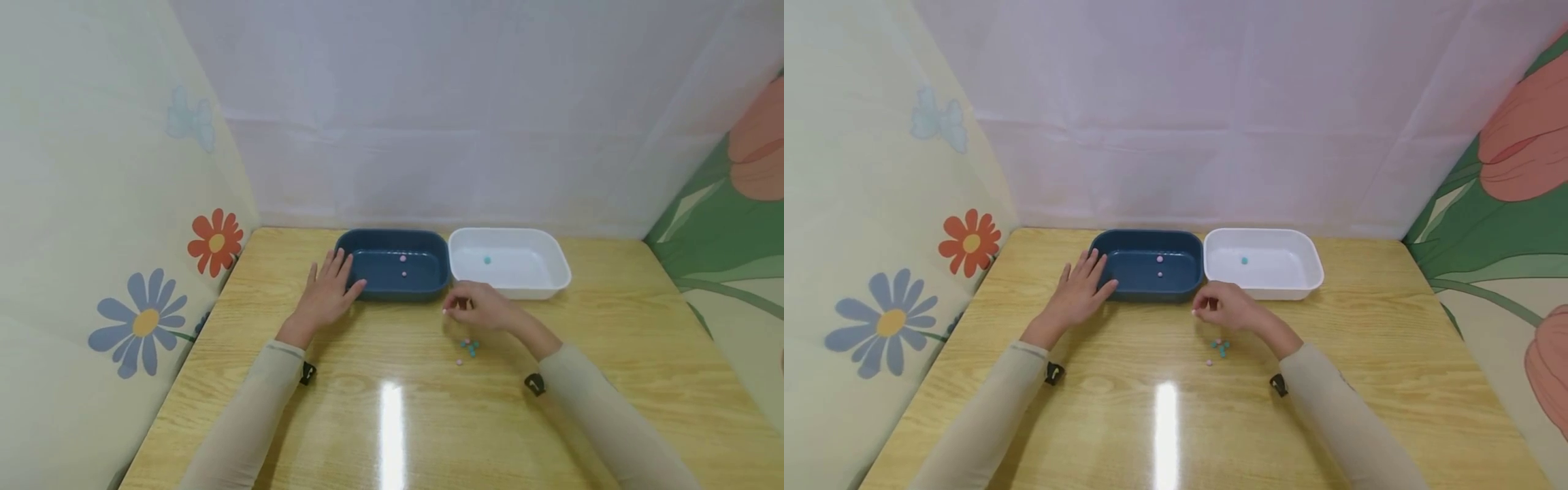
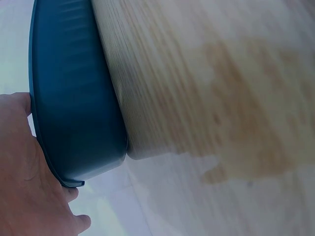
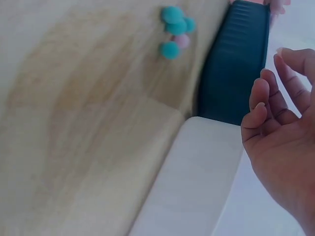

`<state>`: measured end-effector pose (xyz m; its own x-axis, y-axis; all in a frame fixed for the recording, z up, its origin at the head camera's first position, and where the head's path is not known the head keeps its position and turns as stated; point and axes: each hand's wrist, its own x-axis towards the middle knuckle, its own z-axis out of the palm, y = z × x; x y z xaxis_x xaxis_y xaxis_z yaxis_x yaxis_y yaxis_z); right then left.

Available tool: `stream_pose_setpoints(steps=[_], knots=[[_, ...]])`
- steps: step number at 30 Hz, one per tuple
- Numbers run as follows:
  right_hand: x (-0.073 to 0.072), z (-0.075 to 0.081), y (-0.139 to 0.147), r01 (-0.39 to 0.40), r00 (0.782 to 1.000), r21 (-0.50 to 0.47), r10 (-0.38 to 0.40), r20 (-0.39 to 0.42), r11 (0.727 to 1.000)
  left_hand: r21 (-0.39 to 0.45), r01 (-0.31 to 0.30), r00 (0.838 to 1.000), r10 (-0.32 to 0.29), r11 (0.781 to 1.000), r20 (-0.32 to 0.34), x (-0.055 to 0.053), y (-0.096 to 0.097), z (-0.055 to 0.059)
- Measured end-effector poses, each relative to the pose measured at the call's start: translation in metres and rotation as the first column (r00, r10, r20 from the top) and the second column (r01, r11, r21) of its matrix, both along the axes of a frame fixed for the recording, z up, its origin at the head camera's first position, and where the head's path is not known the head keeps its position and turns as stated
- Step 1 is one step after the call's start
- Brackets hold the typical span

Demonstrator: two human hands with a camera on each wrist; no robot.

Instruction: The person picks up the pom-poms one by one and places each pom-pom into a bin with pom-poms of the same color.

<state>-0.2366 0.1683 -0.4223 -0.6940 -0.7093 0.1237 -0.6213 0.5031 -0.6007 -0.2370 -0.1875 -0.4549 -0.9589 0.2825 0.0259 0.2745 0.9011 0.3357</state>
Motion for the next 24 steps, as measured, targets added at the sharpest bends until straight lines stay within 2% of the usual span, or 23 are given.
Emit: stream_pose_setpoints(steps=[10,24], knots=[[-0.008,0.014,-0.007,0.014,1.000,-0.015,-0.014,0.008,1.000,0.007,0.002,1.000,-0.002,1.000,-0.006,0.002,0.000,0.002],[-0.024,0.029,-0.024,0.098,0.995,-0.005,-0.098,0.012,0.995,0.004,0.000,1.000,0.000,1.000,-0.001,0.004,0.000,0.003]])
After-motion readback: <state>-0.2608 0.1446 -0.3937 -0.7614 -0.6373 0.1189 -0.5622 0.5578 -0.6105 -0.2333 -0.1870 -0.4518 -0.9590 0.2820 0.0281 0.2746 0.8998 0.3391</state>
